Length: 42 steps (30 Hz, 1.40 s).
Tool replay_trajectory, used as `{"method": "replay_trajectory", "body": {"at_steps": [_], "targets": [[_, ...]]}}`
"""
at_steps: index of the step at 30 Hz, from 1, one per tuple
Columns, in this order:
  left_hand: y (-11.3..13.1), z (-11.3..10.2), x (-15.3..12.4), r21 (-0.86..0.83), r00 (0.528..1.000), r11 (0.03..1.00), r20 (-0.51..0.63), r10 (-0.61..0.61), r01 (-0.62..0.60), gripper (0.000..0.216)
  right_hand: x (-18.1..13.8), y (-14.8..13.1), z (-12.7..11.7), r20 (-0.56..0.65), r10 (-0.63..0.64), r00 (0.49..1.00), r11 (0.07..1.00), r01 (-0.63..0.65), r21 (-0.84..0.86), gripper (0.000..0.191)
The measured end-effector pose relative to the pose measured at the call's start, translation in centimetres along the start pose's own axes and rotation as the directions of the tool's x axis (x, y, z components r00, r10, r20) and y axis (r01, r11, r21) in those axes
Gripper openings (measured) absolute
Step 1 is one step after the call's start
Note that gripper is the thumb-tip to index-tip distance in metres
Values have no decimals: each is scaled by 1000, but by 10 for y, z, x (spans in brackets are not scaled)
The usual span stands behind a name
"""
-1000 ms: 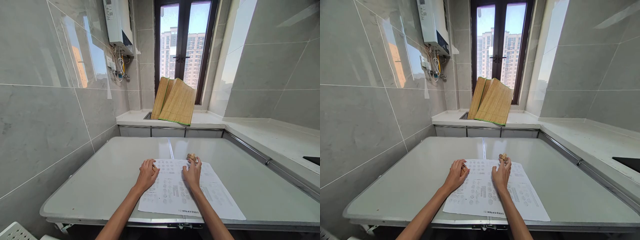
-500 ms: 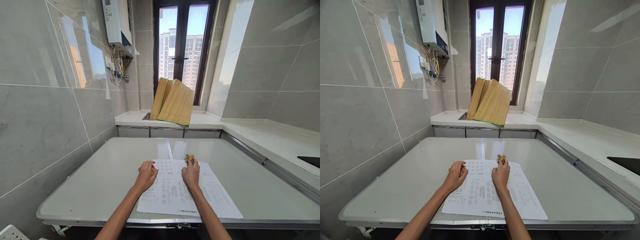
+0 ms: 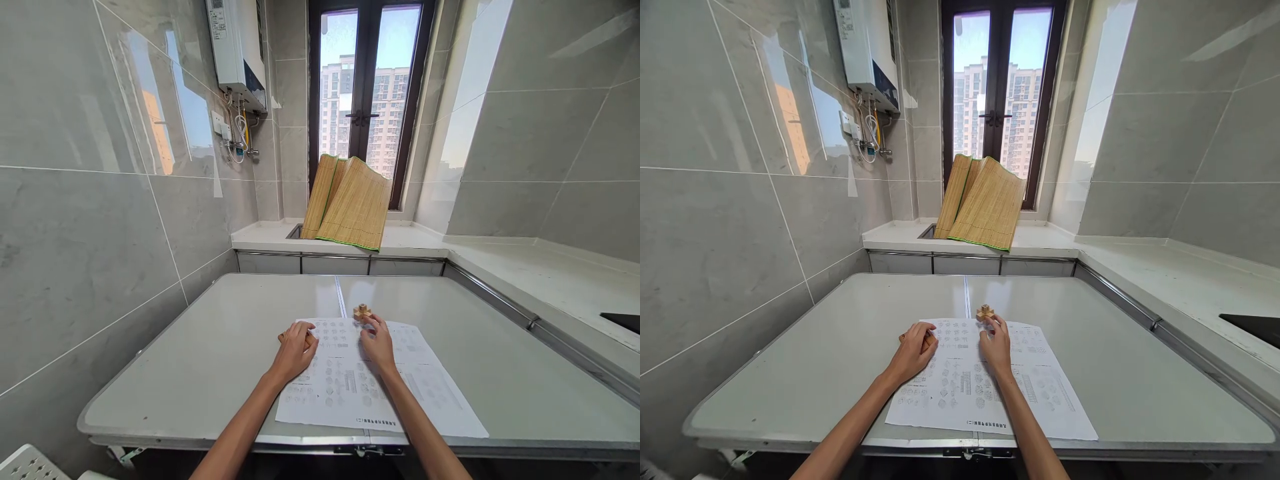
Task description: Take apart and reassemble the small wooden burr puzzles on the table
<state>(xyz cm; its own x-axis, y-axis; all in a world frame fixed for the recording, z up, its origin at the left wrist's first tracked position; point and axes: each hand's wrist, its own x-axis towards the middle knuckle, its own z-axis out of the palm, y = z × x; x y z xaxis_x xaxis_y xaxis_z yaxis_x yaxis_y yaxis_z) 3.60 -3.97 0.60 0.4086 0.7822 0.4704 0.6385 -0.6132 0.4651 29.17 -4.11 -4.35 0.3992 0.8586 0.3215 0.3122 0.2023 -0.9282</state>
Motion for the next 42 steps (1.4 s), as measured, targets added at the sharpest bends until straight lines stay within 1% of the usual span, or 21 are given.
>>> {"method": "replay_trajectory", "body": {"at_steps": [2, 4, 8, 10, 12, 13, 15, 19, 23, 26, 29, 33, 39, 42], "targets": [[1, -1, 1, -25, 1000, 1000, 14, -2, 3, 20, -1, -9, 1, 109, -13, 994, 994, 1, 107, 45], [3, -1, 1, -54, 1000, 999, 28, -8, 10, 19, -4, -19, 3, 232, -43, 972, 978, -7, 210, 41], [7, -1, 1, -131, 997, 991, 76, -1, 11, 25, -13, -39, 3, 443, -93, 892, 933, -77, 352, 34], [9, -1, 0, -178, 995, 984, 102, -5, 23, 37, -17, -48, 2, 520, -112, 847, 914, -118, 389, 34], [11, -1, -2, -240, 993, 969, 115, -39, 66, 53, -20, -54, 0, 569, -124, 813, 901, -148, 408, 38], [11, -1, -2, -274, 991, 957, 116, -62, 92, 59, -21, -56, 0, 585, -126, 801, 897, -160, 412, 40], [10, -1, -2, -366, 987, 919, 123, -104, 143, 62, -22, -59, -1, 602, -123, 789, 894, -176, 413, 43], [7, 1, 3, -594, 969, 768, 186, -161, 241, 59, -25, -61, -1, 622, -123, 774, 892, -188, 410, 41], [5, 3, 8, -673, 946, 667, 262, -189, 320, 70, -27, -61, -1, 645, -147, 750, 887, -189, 422, 38], [6, 2, 10, -711, 935, 607, 290, -206, 355, 73, -27, -60, 0, 661, -159, 733, 884, -192, 426, 37], [8, 1, 11, -727, 933, 584, 286, -218, 360, 68, -27, -56, 1, 679, -169, 715, 882, -197, 427, 38], [7, 0, 11, -742, 938, 576, 246, -242, 343, 64, -26, -53, 2, 688, -165, 707, 885, -202, 420, 39], [7, 1, 12, -739, 935, 579, 217, -281, 345, 63, -28, -62, -2, 718, -162, 678, 911, -177, 372, 37], [8, 1, 12, -730, 931, 586, 209, -298, 351, 62, -28, -63, -3, 735, -182, 653, 919, -152, 363, 38]]}}
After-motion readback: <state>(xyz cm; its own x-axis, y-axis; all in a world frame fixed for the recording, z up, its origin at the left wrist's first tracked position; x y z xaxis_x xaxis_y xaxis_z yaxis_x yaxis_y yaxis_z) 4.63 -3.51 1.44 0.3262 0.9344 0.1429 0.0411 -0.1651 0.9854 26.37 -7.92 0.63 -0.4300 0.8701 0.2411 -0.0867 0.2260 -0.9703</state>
